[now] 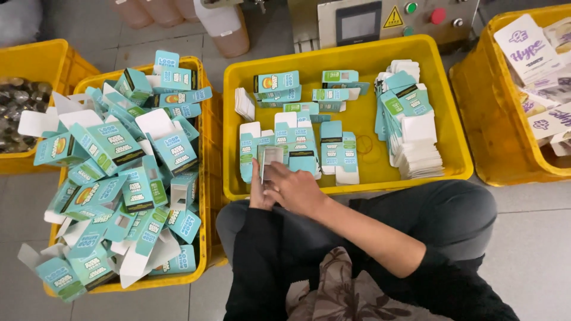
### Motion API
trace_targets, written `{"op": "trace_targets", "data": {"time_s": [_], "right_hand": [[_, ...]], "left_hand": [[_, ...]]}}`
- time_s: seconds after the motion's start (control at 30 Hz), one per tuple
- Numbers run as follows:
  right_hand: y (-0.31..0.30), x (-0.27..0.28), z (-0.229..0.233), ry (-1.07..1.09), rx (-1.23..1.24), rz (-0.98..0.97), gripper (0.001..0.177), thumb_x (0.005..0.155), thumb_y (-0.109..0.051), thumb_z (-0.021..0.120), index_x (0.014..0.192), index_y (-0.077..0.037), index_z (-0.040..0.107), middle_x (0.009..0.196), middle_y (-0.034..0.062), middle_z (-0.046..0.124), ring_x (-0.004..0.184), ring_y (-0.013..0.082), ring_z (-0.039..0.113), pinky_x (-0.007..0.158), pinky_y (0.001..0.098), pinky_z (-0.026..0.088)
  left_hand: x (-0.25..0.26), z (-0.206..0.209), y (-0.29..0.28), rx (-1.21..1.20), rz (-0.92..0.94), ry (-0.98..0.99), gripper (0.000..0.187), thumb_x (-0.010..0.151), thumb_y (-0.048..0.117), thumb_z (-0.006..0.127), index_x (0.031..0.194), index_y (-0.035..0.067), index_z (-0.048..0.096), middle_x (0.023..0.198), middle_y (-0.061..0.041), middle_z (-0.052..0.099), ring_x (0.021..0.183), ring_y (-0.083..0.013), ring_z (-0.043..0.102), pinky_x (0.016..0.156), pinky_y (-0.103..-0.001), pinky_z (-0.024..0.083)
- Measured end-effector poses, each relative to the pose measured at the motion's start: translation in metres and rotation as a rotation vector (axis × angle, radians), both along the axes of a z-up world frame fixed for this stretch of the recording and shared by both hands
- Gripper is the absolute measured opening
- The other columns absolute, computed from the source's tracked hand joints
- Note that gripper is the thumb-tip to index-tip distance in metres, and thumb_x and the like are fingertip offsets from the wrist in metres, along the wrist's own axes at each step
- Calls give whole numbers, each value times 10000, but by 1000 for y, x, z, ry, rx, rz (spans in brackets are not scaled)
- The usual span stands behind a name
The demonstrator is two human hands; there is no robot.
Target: The person is folding flat cardboard box templates into their final box shape and organizing them in yellow plastic bins.
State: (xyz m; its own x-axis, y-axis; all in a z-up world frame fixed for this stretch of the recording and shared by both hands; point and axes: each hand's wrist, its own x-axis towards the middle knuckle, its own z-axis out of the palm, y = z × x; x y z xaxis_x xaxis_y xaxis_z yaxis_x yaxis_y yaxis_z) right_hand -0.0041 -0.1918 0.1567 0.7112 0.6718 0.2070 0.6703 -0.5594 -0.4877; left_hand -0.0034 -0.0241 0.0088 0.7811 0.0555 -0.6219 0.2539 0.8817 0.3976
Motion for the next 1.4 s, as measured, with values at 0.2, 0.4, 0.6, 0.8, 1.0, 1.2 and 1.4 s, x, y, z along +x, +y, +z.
{"op": "trace_targets", "data": {"time_s": [0.2, 0.4, 0.6, 0.8, 1.0, 1.2, 1.4], "right_hand": [[-48, 39, 22, -45, 108, -259, 140, 923, -291, 710, 982, -184, 778, 1099, 55, 704, 700, 369, 748, 660, 448, 618], [-188, 122, -17, 293, -365, -658, 293, 881, -343, 688, 1105, -191, 801, 991, 173, 757, 958, 460, 742, 811, 541, 600], [-221, 205, -79, 328, -532, -646, 396, 736, -375, 770, 1053, -145, 833, 931, 166, 776, 903, 438, 759, 773, 561, 584], [-126, 212, 43, 297, 410, -464, 460, 848, -216, 761, 1270, -50, 686, 1033, 194, 738, 633, 221, 738, 660, 327, 578], [-137, 225, -78, 381, 58, -632, 362, 923, -332, 652, 1111, -38, 749, 1034, 218, 742, 1011, 446, 708, 867, 529, 548], [-171, 186, -271, 655, -241, -708, 930, 707, -618, 837, 1276, 89, 632, 1309, 327, 637, 1249, 456, 619, 1018, 517, 532], [-172, 183, -328, 744, -161, -852, 1079, 597, -587, 920, 1348, 93, 552, 1308, 294, 621, 1263, 449, 602, 1028, 536, 530]], "left_hand": [[3, 28, -17, 33, -111, -124, 922, 853, 851, 482, 1511, 211, 401, 1307, -225, 592, 1123, -504, 657, 790, -542, 654], [2, -2, 4, 24, 135, 38, 615, 882, 733, 603, 1285, 270, 574, 1275, -43, 662, 1085, -324, 690, 949, -439, 580], [7, -13, 3, 31, 149, 48, 513, 919, 675, 594, 1218, 259, 563, 1209, -14, 676, 979, -286, 708, 912, -428, 589], [-1, 5, -2, 77, 162, 44, 515, 951, 652, 563, 1255, 238, 525, 1213, -20, 618, 1006, -262, 652, 930, -417, 529], [-1, 1, -1, 77, 157, 43, 532, 925, 663, 599, 1232, 232, 548, 1190, -20, 637, 965, -267, 678, 935, -431, 542], [1, 5, -1, 58, 146, 58, 462, 947, 630, 595, 1192, 241, 556, 1157, -18, 650, 901, -250, 704, 850, -401, 594], [2, -2, 3, 59, 131, 100, 456, 927, 630, 620, 1174, 252, 560, 1149, -17, 659, 883, -254, 709, 844, -409, 608]]}}
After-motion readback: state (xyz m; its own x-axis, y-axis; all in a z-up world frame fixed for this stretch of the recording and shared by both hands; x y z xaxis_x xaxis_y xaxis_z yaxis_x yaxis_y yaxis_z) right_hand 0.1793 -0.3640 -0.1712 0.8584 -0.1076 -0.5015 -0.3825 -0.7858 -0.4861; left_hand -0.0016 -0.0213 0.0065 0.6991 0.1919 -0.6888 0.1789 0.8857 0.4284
